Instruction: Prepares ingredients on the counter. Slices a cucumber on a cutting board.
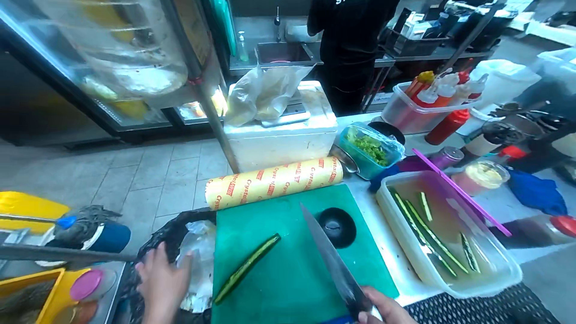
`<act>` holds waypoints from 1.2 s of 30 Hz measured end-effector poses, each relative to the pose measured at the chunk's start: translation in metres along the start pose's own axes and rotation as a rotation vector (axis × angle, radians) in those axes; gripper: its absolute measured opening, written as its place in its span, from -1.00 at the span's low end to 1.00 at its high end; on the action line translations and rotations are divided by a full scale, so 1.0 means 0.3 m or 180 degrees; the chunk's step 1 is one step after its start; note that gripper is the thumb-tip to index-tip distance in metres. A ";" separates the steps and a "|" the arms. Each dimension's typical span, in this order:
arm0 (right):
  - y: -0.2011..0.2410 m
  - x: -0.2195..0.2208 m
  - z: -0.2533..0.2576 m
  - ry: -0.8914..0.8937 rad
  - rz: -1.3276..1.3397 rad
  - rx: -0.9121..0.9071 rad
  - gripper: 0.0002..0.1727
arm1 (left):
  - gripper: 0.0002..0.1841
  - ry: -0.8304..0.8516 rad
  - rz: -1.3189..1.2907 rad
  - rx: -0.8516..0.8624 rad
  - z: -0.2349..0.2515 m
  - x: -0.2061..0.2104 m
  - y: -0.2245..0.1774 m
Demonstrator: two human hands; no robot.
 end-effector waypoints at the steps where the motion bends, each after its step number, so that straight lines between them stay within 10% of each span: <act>1: 0.014 0.009 0.015 -0.0043 -0.0440 0.0067 -0.62 | -0.31 0.0127 0.0569 0.0350 -0.022 0.033 -0.058; 6: 0.111 0.086 0.083 0.0142 -0.2331 0.0325 -0.27 | -0.45 0.1431 0.1796 0.1465 -0.170 0.443 -0.301; 12: 0.131 0.091 0.034 0.0052 -0.2847 0.0774 -0.24 | -0.60 0.1134 0.1670 0.3220 -0.181 0.589 -0.359; 36: 0.056 0.054 -0.082 0.0355 -0.2524 0.1031 -0.25 | -0.70 0.0290 0.1128 0.3245 -0.292 0.662 -0.254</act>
Point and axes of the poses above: each hand's wrist, its own z-axis towards the middle knuckle, its own x-axis out of the palm, y = z × x, the point moved 3 cm from there along z, towards the middle knuckle, and after that the axes turned 3 degrees about y, right-handed, at the moved point
